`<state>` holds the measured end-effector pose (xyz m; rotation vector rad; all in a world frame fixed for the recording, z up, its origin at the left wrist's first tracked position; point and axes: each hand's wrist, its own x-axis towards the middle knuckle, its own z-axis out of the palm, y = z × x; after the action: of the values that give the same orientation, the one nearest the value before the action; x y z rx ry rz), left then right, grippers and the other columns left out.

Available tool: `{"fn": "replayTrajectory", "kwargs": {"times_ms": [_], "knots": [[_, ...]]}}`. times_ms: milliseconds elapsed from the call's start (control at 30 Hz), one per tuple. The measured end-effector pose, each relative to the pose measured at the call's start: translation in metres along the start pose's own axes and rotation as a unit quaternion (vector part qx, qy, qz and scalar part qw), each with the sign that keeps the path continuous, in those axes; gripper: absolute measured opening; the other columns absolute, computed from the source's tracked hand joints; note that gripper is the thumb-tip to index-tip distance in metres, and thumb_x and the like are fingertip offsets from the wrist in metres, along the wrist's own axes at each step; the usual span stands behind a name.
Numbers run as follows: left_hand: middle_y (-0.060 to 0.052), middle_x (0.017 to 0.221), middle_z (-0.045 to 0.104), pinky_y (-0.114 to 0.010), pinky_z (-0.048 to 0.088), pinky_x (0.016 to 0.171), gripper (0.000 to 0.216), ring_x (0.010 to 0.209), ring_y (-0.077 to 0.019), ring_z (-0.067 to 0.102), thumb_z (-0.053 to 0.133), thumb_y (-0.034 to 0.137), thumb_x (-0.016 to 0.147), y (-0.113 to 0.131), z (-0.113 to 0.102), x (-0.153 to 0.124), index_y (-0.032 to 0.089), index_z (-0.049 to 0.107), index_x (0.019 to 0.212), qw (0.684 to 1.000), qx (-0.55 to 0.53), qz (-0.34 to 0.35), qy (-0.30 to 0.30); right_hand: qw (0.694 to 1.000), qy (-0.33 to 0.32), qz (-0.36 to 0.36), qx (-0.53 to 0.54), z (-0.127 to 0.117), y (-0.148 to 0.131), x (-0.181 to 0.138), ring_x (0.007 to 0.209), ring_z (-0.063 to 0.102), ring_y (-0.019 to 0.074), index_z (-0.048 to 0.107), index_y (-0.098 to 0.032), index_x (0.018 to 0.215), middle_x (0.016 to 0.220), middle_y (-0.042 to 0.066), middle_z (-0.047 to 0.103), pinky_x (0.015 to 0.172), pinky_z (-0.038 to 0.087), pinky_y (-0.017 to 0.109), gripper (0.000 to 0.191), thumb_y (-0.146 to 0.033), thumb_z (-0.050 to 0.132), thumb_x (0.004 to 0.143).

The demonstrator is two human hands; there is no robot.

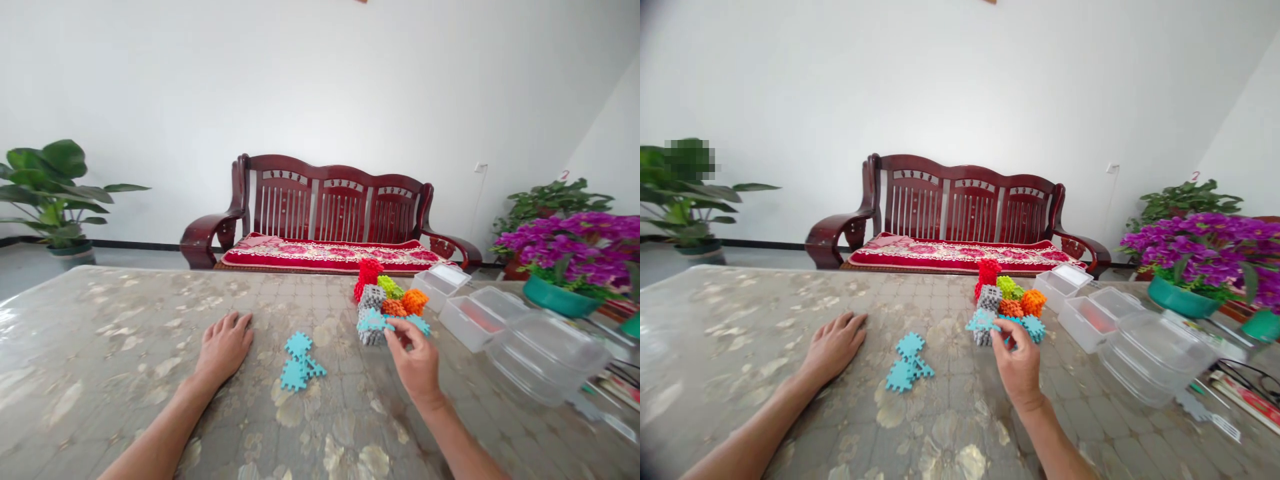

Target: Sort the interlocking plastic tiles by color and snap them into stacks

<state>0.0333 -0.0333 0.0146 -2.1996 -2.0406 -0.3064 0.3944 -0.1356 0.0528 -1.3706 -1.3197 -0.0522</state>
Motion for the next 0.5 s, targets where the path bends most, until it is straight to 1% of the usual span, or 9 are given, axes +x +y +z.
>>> {"fn": "replayTrajectory", "kwargs": {"times_ms": [67,167,233,300,400,500], "knots": [[-0.013,0.142,0.054,-0.044,0.034,0.108,0.048,0.130,-0.0282,0.049,0.033,0.033,0.095,0.001,-0.001,-0.001,0.022,0.056,0.136,1.000,-0.007,-0.002,0.000,0.999,-0.046,-0.009,0.010,0.016,-0.013,-0.016,0.058,0.060,0.0145,0.071,-0.020,0.090,0.074,0.002,0.072,0.059,0.050,0.025,0.020,-0.037,0.063,0.083],[-0.013,0.142,0.053,-0.044,0.032,0.109,0.047,0.130,-0.0279,0.048,0.034,0.033,0.095,0.001,-0.001,-0.001,0.022,0.055,0.136,1.000,-0.017,-0.005,-0.004,0.993,-0.120,0.001,0.009,0.036,-0.018,-0.034,0.061,0.064,0.0161,0.070,-0.021,0.088,0.073,0.002,0.072,0.060,0.051,0.026,0.016,-0.033,0.060,0.084],[-0.013,0.142,0.053,-0.043,0.032,0.109,0.046,0.131,-0.0270,0.047,0.035,0.033,0.095,0.001,-0.002,-0.001,0.023,0.055,0.136,1.000,-0.024,-0.009,-0.004,0.985,-0.170,0.003,-0.021,0.042,-0.016,-0.041,0.063,0.065,0.0166,0.068,-0.022,0.088,0.077,0.001,0.072,0.061,0.051,0.027,0.012,-0.030,0.060,0.085],[-0.012,0.142,0.054,-0.043,0.031,0.109,0.045,0.131,-0.0259,0.047,0.037,0.032,0.094,0.003,-0.004,-0.002,0.024,0.056,0.135,0.999,-0.032,-0.014,-0.002,0.978,-0.198,-0.017,-0.066,0.043,-0.015,-0.044,0.066,0.065,0.0175,0.067,-0.023,0.090,0.085,0.002,0.072,0.064,0.051,0.029,0.010,-0.027,0.060,0.084],[-0.012,0.142,0.054,-0.042,0.031,0.109,0.044,0.130,-0.0255,0.048,0.039,0.031,0.094,0.005,-0.007,-0.004,0.024,0.056,0.133,0.999,-0.038,-0.017,0.001,0.967,-0.214,-0.077,-0.118,0.040,-0.024,-0.046,0.087,0.066,0.0217,0.067,-0.024,0.096,0.098,0.004,0.069,0.077,0.052,0.034,0.015,-0.019,0.061,0.083],[-0.012,0.141,0.054,-0.043,0.032,0.109,0.043,0.131,-0.0262,0.048,0.039,0.030,0.094,0.006,-0.009,-0.005,0.024,0.056,0.133,0.999,-0.035,-0.017,0.003,0.942,-0.271,-0.145,-0.135,0.041,-0.043,-0.047,0.107,0.060,0.0246,0.067,-0.028,0.111,0.113,0.005,0.067,0.094,0.047,0.040,0.032,-0.015,0.063,0.083]]}}
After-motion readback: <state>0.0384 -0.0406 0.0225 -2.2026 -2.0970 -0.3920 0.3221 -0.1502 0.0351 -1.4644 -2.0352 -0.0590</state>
